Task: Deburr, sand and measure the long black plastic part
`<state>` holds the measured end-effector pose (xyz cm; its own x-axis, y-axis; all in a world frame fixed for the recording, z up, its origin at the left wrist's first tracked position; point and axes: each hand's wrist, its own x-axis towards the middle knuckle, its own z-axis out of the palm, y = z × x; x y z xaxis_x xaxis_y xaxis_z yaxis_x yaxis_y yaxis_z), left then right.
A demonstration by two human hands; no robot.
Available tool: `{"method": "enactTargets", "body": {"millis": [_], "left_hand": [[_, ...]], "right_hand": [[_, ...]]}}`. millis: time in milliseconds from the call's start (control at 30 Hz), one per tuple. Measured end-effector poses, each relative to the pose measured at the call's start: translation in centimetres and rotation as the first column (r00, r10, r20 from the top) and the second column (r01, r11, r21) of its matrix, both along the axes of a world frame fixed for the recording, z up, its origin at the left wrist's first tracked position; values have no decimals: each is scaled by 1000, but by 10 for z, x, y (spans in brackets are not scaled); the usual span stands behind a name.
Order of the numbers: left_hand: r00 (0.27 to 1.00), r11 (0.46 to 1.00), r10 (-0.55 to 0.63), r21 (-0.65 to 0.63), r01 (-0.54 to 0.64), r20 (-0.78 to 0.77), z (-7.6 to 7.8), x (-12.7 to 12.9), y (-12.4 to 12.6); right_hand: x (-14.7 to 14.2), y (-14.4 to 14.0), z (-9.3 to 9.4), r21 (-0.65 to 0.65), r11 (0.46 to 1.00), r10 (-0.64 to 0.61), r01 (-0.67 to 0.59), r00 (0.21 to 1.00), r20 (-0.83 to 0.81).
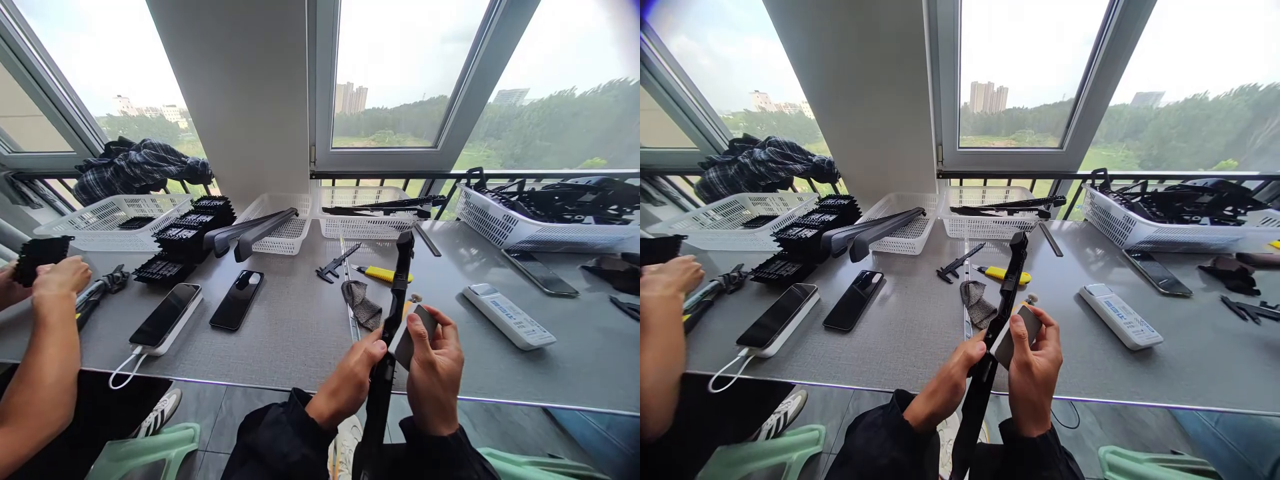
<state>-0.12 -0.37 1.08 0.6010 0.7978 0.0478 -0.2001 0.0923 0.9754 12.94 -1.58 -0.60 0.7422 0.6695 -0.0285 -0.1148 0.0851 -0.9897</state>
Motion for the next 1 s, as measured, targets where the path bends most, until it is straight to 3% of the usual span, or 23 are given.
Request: {"method": "enactTargets", "body": {"millis": [133, 400, 533, 700, 1000], "left_hand": [[999, 1000, -23, 1, 23, 39, 4, 0, -3], [994, 980, 0, -197, 22, 110, -11, 0, 3], [982, 972, -6, -229, 49, 187, -15, -1, 5], [973, 951, -51, -287, 116, 223, -24, -4, 8], [996, 995, -56, -78, 62, 74, -18, -4, 2]], "right_hand": [[0, 1, -4, -14, 1000, 16, -16, 1000, 13], [-7, 0, 5, 7, 974, 225, -226, 964, -141], [-6, -2, 6, -2, 953, 300, -304, 941, -158], [-6, -4, 6, -38, 970, 238, -239, 971, -31], [-8, -4, 6, -5, 974, 225, -225, 973, 49]]}}
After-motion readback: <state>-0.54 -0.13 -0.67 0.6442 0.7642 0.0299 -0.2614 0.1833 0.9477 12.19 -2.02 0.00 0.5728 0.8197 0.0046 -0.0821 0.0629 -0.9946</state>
